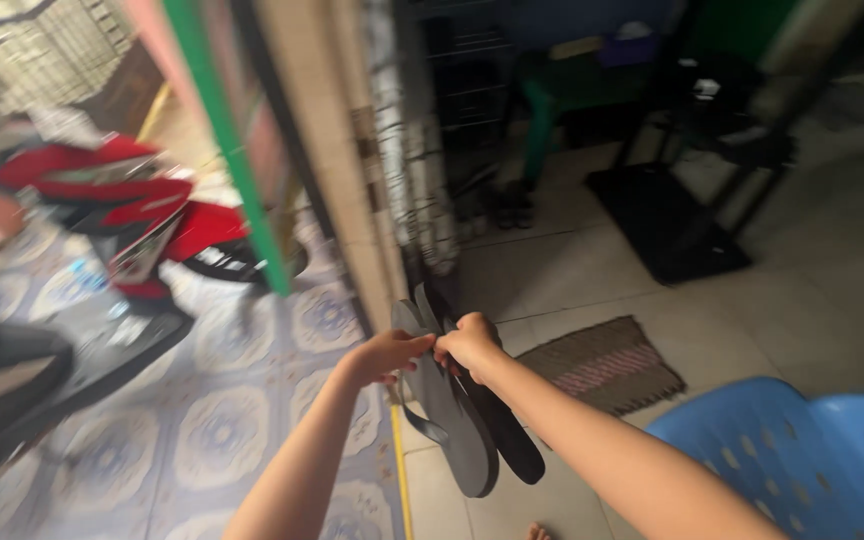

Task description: Picking up shoes from the floor and placing them onto a shoe rack

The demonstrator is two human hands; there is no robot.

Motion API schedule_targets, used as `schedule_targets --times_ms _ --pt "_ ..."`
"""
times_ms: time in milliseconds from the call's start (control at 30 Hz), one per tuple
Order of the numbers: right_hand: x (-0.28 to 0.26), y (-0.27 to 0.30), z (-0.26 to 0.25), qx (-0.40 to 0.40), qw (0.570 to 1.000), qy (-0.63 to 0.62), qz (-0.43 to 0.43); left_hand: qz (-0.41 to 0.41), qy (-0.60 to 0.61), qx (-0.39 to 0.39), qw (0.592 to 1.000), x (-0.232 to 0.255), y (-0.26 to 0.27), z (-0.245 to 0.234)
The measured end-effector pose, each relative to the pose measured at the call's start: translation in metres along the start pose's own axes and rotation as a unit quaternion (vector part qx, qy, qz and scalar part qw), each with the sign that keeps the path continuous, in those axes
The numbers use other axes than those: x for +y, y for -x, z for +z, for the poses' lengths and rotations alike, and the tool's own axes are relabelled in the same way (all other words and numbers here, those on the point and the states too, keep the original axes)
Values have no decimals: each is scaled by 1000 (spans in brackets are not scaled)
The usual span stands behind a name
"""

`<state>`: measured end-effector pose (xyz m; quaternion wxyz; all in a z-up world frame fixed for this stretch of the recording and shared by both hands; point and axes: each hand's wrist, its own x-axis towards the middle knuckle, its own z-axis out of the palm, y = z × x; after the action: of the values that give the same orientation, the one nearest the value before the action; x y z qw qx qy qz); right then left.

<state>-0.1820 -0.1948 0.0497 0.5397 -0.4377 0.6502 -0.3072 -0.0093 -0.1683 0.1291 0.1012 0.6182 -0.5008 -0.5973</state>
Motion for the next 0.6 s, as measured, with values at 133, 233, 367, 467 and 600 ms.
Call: schedule_targets --times_ms 133,233,367,467,600 --pt "-17 8 -92 90 995 -30 -24 -6 111 28 993 61 -80 72" --pt "-7 -28 -157 126 985 -116 -11 -28 240 98 965 96 -175 122" --pt "-30 -39 -237 157 969 -189 1 2 238 137 962 169 -193 160" --pt "-37 -65 -286 179 959 -216 -33 54 163 163 972 207 -188 164" --pt "-52 -94 -332 208 956 -198 -60 91 136 197 967 234 -213 158"
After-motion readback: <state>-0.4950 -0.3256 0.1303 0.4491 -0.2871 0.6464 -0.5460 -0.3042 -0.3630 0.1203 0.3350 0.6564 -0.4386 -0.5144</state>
